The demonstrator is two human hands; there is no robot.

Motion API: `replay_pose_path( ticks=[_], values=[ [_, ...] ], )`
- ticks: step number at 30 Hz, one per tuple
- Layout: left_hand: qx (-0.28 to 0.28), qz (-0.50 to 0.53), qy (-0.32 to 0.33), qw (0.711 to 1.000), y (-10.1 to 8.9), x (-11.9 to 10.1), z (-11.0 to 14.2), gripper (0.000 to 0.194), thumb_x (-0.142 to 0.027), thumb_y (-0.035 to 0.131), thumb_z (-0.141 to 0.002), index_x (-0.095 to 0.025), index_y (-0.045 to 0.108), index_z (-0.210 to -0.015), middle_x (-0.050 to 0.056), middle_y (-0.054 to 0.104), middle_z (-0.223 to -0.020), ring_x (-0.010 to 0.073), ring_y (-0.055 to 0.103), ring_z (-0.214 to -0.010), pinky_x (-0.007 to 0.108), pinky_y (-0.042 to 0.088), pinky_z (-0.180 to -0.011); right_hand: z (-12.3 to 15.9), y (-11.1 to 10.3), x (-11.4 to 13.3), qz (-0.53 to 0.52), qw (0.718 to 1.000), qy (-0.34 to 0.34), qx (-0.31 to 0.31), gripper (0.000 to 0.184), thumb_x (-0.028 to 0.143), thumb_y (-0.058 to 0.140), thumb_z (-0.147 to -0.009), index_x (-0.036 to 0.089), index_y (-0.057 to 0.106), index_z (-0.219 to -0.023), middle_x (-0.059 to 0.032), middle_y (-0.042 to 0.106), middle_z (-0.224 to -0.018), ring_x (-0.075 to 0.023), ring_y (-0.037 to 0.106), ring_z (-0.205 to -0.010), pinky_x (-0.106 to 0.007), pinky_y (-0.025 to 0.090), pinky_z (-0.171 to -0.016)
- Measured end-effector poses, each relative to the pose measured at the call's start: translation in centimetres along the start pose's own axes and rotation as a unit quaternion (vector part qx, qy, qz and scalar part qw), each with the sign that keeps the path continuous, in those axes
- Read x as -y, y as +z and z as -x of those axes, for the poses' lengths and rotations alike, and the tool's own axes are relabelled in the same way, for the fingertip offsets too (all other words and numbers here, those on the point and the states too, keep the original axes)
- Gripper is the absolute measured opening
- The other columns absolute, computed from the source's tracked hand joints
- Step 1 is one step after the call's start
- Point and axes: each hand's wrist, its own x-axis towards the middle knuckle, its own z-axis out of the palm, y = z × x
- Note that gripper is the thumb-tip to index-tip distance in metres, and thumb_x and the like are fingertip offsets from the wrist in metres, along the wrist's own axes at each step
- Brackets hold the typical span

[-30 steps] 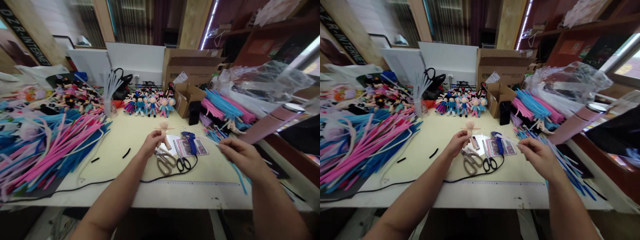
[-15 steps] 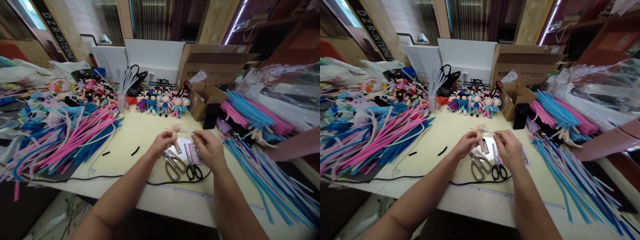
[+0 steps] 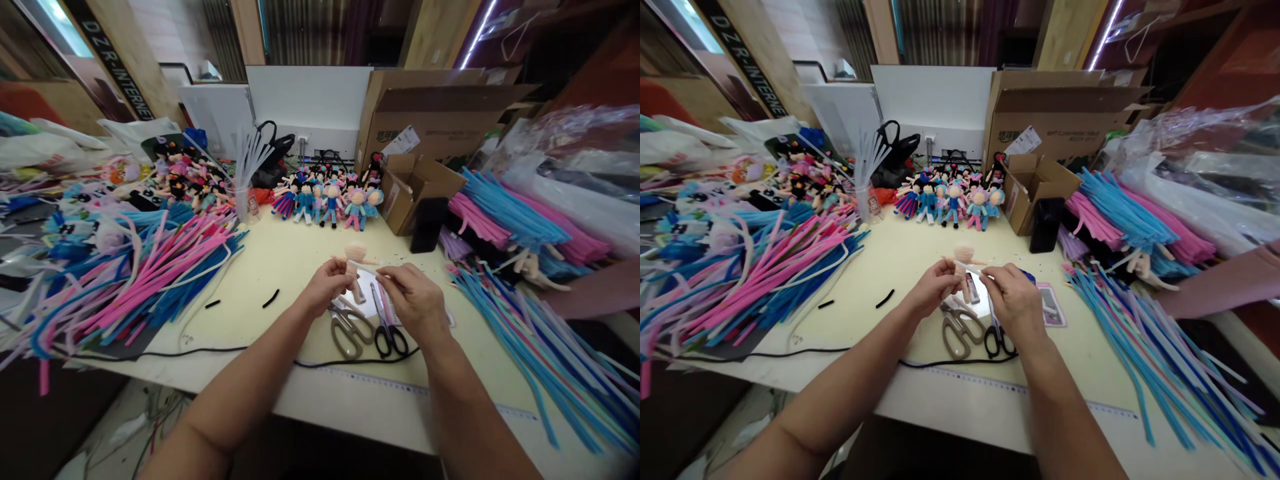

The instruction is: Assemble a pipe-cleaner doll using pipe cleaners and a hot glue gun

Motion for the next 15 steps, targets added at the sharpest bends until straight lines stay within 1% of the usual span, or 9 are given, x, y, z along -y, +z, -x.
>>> replay_pose_path(
  ticks=[4,10,15],
  values=[
    [0.004,0.008,0.002,1.0,0.04,-0.05,0.05,0.028,-0.017,0.073,-0.057,-0.015,0.058,-0.081,-0.001,0.062,-0.071,0.0092,0.054,-0.058,0.024,0.037,-0.058,-0.02,0.17,-0.16,-0.004,1.0,-0.008,-0.007,0.016,0.026,0.05,-0.091,0.02,0.064,-0.084,-0.0034,0.062,-0.082,-0.0165,0.06,-0.076,-0.029,0.044,-0.072],
    [0.014,0.016,-0.004,1.0,0.05,-0.16,0.1,0.026,-0.02,0.075,-0.058,-0.014,0.06,-0.079,-0.001,0.062,-0.068,0.0092,0.054,-0.058,0.024,0.04,-0.06,0.0,0.56,-0.24,-0.009,1.0,-0.009,-0.016,0.017,0.025,0.048,-0.092,0.022,0.064,-0.092,-0.0047,0.064,-0.087,-0.0176,0.061,-0.081,-0.03,0.046,-0.074],
    [0.0,0.025,-0.01,1.0,-0.06,-0.06,0.04,0.027,-0.026,0.076,-0.061,-0.014,0.06,-0.079,0.001,0.063,-0.073,0.0096,0.057,-0.062,0.024,0.042,-0.063,-0.03,0.49,-0.02,-0.009,0.999,-0.007,-0.038,0.017,0.029,0.051,-0.091,0.021,0.064,-0.083,-0.0033,0.062,-0.08,-0.0169,0.06,-0.075,-0.03,0.046,-0.07]
  ],
)
